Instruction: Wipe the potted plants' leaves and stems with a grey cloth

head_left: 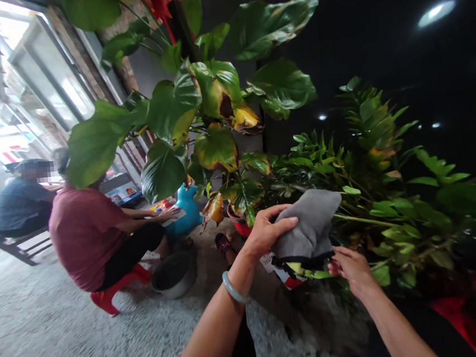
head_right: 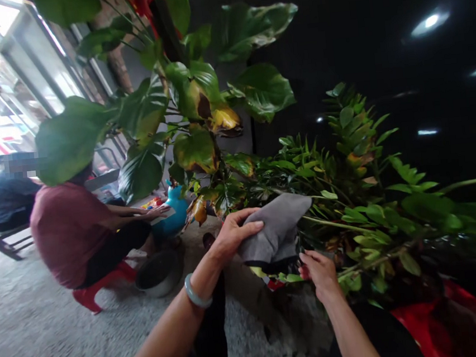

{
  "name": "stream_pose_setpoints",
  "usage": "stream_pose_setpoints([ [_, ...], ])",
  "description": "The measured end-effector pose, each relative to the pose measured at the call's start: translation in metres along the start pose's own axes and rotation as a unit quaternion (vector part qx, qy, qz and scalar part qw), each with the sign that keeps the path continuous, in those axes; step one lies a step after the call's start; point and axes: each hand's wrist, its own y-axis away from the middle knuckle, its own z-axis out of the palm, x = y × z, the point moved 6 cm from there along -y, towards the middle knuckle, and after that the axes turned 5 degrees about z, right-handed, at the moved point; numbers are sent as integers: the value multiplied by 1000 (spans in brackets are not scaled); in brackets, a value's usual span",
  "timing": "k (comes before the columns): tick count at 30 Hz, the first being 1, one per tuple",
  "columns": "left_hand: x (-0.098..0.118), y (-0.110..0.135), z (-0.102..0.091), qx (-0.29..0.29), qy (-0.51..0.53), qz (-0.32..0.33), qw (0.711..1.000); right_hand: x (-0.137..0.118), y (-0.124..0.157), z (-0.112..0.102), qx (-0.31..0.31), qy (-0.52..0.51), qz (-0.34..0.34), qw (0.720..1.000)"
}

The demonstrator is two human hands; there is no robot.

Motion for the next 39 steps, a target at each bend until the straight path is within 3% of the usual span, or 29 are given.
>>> stream_pose_setpoints([
  [3, -18, 1, -1, 1, 26, -27, 999, 2, 1, 1, 2, 4, 21, 1000],
  [8, -66, 16, -5, -44, -134, -85, 986, 0, 2, -3, 10, 17, 38, 999],
  [10, -63, 18, -6, -45, -107, -94, 989, -1, 3, -4, 8, 21, 42, 999],
  [13, -36, 11, -6, -15, 21, -84, 996, -1, 4, -3, -2, 23, 43, 999],
  [16, -13, 0, -4, 10, 79, -40, 996, -1, 4, -2, -4, 24, 42, 999],
  [20, -30, -1, -2, 13, -15, -17, 1000, -1, 4, -1, -6, 25, 41, 999],
  [22, -47, 6, 0, -16, -109, -37, 993, -1, 3, -1, -7, 26, 39, 999],
  [24, -57, 15, 4, -90, -151, -66, 982, -2, 3, -1, -8, 28, 40, 999],
  [26, -52, 20, 9, -156, -114, -86, 977, -2, 3, -1, -14, 30, 42, 999],
  [27, -44, 19, 9, -158, -78, -85, 981, -2, 3, -1, -17, 31, 42, 999],
  [29, -27, 10, 0, -94, -15, -58, 994, -3, 4, -1, -19, 31, 41, 999],
  [31, -16, -2, -13, 10, 12, -12, 1000, -4, 6, -1, -15, 32, 40, 999],
  [33, -19, -9, -24, 95, -2, 15, 995, -4, 7, 0, -8, 33, 42, 999],
  [35, -34, -8, -28, 123, -40, 4, 992, -5, 7, 1, -5, 34, 43, 998],
  [37, -52, -2, -20, 56, -85, -36, 994, -5, 7, 1, -4, 37, 45, 998],
  [39, -63, 8, -5, -74, -121, -71, 987, -6, 7, 2, -6, 41, 47, 998],
])
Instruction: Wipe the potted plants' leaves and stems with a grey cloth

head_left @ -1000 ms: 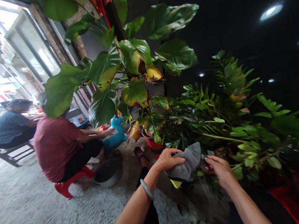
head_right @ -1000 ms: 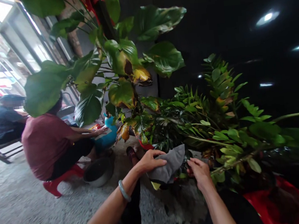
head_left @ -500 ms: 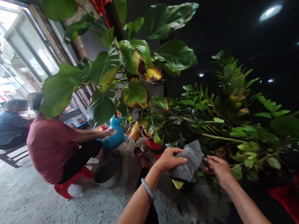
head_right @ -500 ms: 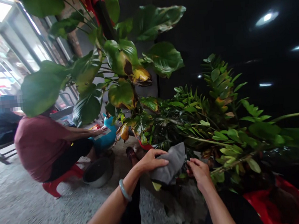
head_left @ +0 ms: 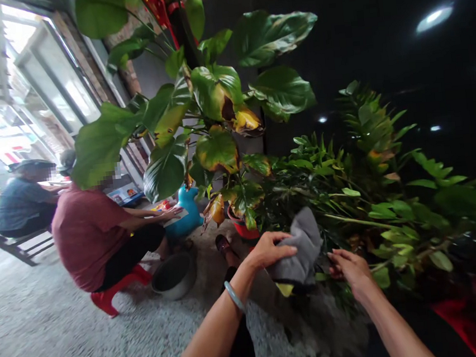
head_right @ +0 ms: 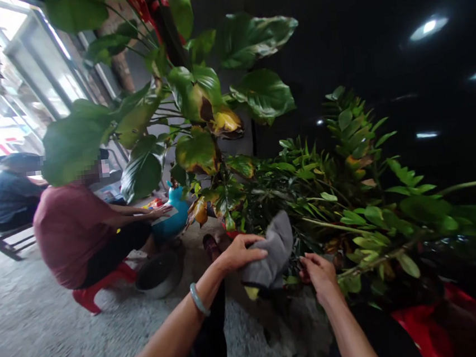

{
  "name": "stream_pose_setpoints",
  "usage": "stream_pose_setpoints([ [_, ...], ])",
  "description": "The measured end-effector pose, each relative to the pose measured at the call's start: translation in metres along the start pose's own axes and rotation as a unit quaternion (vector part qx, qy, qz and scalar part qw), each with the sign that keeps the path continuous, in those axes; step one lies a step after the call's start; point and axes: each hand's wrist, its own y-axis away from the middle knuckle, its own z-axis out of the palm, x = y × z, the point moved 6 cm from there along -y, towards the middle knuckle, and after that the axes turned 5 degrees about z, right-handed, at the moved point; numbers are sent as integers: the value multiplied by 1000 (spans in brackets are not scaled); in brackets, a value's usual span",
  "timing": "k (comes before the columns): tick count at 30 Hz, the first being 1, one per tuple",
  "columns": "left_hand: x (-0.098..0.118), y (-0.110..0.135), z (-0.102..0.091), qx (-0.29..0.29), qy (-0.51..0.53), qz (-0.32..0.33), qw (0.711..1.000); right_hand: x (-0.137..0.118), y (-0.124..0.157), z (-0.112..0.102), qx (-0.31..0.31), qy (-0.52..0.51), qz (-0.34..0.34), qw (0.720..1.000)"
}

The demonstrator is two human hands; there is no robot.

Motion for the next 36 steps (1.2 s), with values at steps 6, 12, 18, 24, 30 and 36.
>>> stream_pose_setpoints([
  [6, 26, 12, 4, -69, 63, -7, 996, -2, 3, 1, -19, 2, -4, 1000],
  [12, 20, 6, -8, 61, 98, 6, 993, 0, 4, 1, 1, 0, -9, 1000],
  [18, -9, 19, 8, -59, -19, -22, 998, -4, 9, -1, 18, 3, -22, 1000],
  [24, -10, 28, 12, -138, -81, -16, 987, -8, 14, -6, 39, 5, -32, 999],
  [30, -17, 31, 2, -114, -71, -42, 990, -56, 49, -1, 52, -35, -92, 994],
  [36, -28, 36, -2, -108, -43, -52, 992, -86, 127, -25, -139, 81, -269, 950],
])
